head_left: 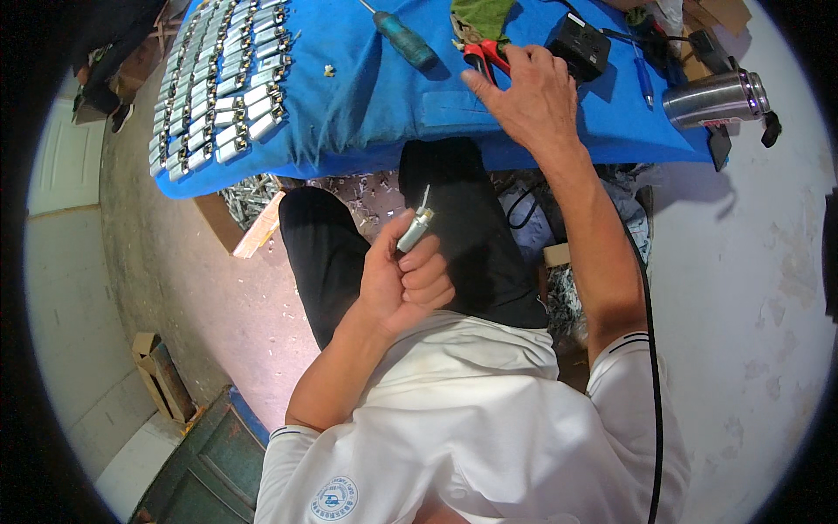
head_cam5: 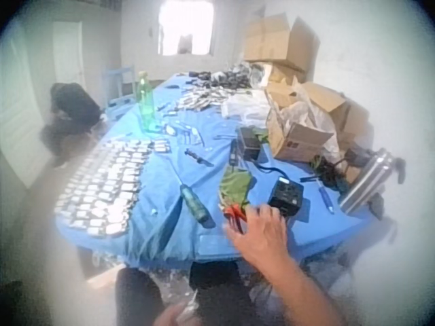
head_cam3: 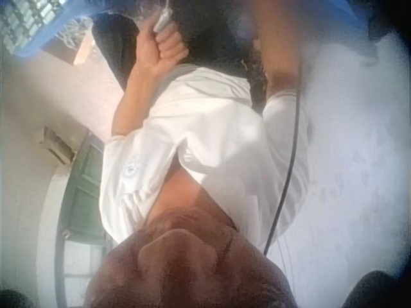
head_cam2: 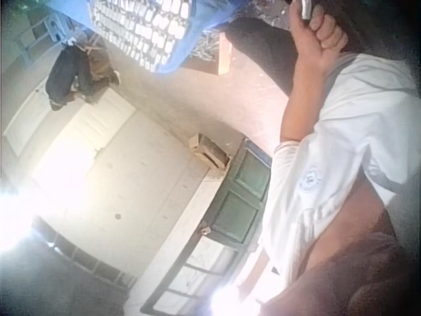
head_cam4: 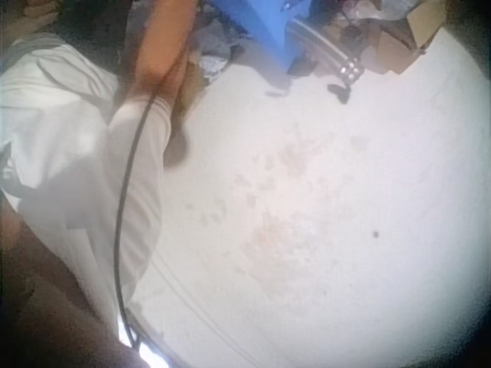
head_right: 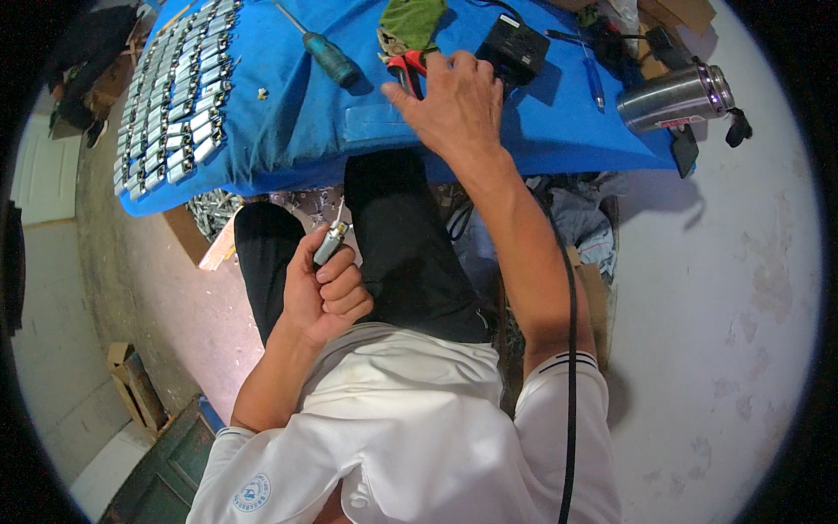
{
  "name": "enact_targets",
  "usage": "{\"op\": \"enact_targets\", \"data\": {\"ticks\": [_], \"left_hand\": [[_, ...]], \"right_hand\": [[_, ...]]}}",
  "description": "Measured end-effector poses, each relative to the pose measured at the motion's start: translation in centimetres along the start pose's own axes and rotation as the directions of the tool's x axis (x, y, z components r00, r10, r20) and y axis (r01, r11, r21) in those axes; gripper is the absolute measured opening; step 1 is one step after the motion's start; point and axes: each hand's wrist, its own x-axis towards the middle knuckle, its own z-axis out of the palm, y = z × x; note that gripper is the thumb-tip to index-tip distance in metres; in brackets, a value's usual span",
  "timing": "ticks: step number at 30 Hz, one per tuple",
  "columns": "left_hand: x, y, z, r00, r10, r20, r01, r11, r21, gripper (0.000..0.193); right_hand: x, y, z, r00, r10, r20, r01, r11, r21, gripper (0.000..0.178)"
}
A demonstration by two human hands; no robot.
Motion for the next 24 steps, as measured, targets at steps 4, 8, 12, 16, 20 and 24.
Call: {"op": "enact_targets", "data": {"ticks": [4,8,12,16,20,24], "left_hand": [[0.0,0.1,0.2,0.999,0.019,0.027,-0.018,0.999,-0.031,0.053],[-0.1,0.2,0.3,0.998,0.032,0.053,-0.03,0.999,-0.043,0.053],[-0.2,0.3,0.0,0.998,0.031,0.063,-0.029,0.999,-0.033,0.053],[-0.5,0.4,-0.1,0.998,0.049,0.046,-0.048,0.998,-0.036,0.053],[-0.4,0.5,-0.3,0.998,0.037,0.047,-0.035,0.999,-0.041,0.053],[-0.3,0.4,-0.3,0.999,0.016,0.03,-0.015,1.0,-0.026,0.053]], "right_hand": [[0.1,-0.2,-0.2,1.0,-0.017,0.025,0.017,1.0,0.0,0.054],[0.5,-0.7,-0.2,0.996,0.046,0.079,-0.05,0.998,0.039,0.05],[1.2,-0.6,-0.9,0.965,0.132,0.228,-0.175,0.968,0.178,0.047],[-1.0,0.4,-4.7,0.794,0.152,0.589,-0.608,0.211,0.765,0.05],[-7.0,-1.2,-8.1,0.737,-0.101,0.668,-0.52,-0.717,0.465,0.06],[-14.5,-2.4,-7.3,0.775,-0.288,0.562,-0.46,-0.868,0.19,0.06]]}}
